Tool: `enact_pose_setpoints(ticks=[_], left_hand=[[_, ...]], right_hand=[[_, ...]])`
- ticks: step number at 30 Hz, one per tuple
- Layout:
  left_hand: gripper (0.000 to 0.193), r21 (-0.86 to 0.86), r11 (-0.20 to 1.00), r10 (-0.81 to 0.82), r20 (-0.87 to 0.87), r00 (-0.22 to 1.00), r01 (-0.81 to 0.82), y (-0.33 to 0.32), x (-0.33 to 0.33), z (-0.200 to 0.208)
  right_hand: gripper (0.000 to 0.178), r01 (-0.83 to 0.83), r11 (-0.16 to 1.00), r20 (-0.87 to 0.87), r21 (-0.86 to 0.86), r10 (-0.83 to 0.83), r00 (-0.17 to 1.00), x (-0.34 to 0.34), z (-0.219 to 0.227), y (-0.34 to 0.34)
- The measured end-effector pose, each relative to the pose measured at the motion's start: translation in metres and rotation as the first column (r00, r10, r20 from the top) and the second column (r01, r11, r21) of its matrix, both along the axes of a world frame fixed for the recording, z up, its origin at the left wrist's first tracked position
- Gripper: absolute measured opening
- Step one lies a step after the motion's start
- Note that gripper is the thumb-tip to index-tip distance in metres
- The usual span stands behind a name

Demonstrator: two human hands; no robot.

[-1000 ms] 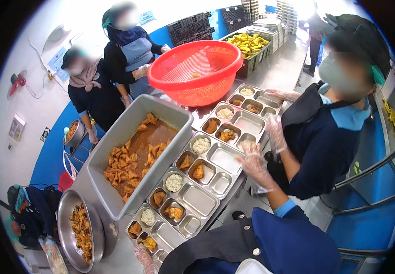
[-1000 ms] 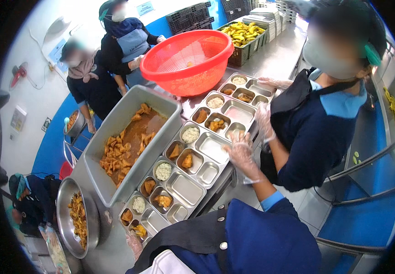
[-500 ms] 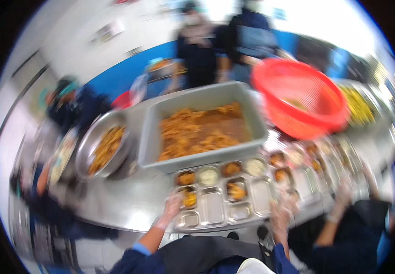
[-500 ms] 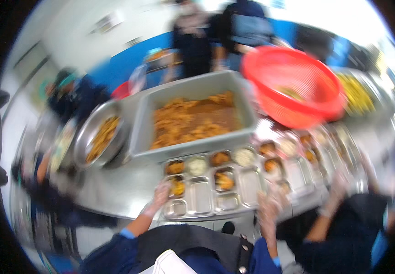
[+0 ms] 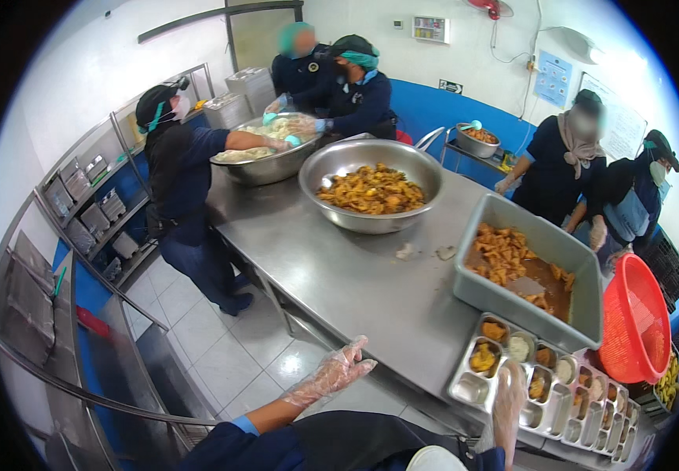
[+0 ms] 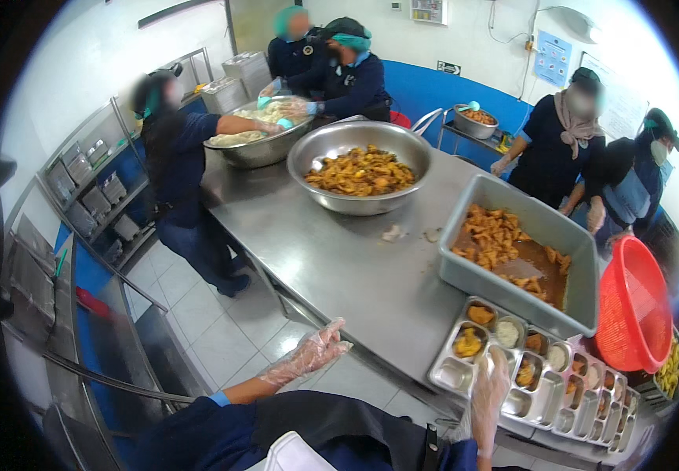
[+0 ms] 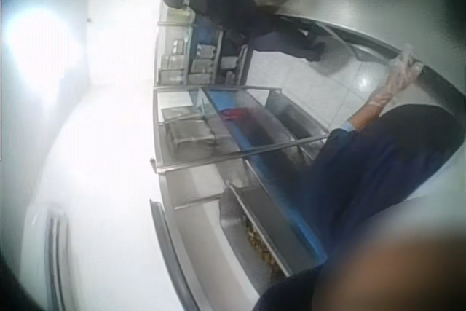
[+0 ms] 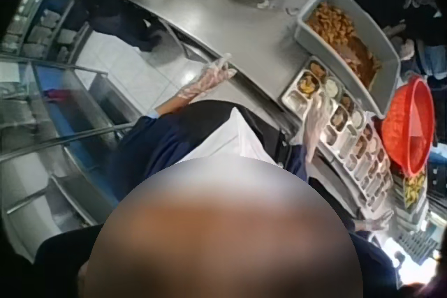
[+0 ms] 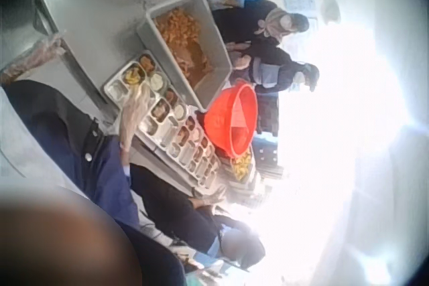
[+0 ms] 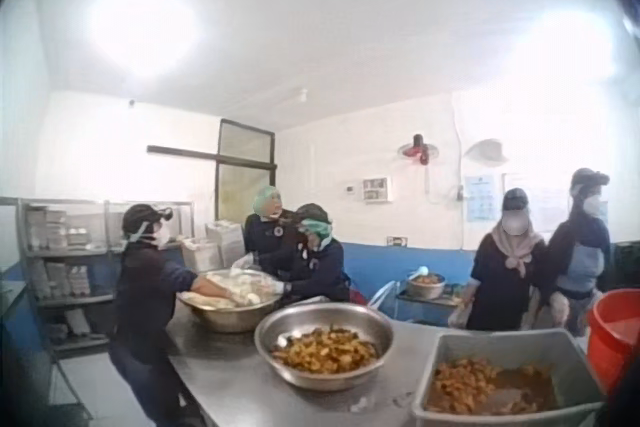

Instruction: The person portions cooked chicken pieces and rice from large metal bowls into compartmentalized stainless steel trays on a kitchen table, working alongside other workers. They also handle sliced cucumber in a red colander and move filled trays along the table before walking away at the end.

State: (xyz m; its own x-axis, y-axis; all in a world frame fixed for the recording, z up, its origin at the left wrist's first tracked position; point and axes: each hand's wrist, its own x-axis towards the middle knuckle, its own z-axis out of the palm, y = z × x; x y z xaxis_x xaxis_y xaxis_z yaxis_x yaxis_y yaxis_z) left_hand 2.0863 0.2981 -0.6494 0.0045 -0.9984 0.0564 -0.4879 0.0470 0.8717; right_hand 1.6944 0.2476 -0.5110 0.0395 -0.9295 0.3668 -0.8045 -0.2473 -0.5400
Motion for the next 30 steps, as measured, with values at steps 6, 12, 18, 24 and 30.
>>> enact_pose_setpoints(ticks=[6,12,18,24,30], left_hand=[[0.088,-0.328,0.944,0.100,0.181,0.978,-0.036,0.103,0.168,0.045],[0.097,-0.664,0.715,0.481,0.240,0.843,-0.219,0.148,0.302,0.095],[0.094,-0.764,0.557,0.705,0.225,0.673,-0.327,0.147,0.391,0.106],[0.023,-0.630,0.585,0.808,0.399,0.433,-0.511,0.121,0.534,0.078],[0.013,-0.461,0.600,0.725,0.659,0.200,-0.654,0.167,0.714,0.029]], right_hand=[[0.065,-0.629,0.738,0.589,0.245,0.402,0.701,0.392,-0.008,-0.057],[0.083,-0.963,0.181,0.980,0.199,-0.067,0.190,0.684,-0.005,-0.047],[0.073,-0.948,0.141,0.958,0.286,-0.056,0.281,0.837,-0.047,-0.022],[0.042,-0.951,0.236,0.963,0.201,0.131,0.236,0.992,-0.132,-0.004],[0.038,-0.835,0.111,0.510,0.539,0.746,0.428,1.093,-0.198,0.056]])
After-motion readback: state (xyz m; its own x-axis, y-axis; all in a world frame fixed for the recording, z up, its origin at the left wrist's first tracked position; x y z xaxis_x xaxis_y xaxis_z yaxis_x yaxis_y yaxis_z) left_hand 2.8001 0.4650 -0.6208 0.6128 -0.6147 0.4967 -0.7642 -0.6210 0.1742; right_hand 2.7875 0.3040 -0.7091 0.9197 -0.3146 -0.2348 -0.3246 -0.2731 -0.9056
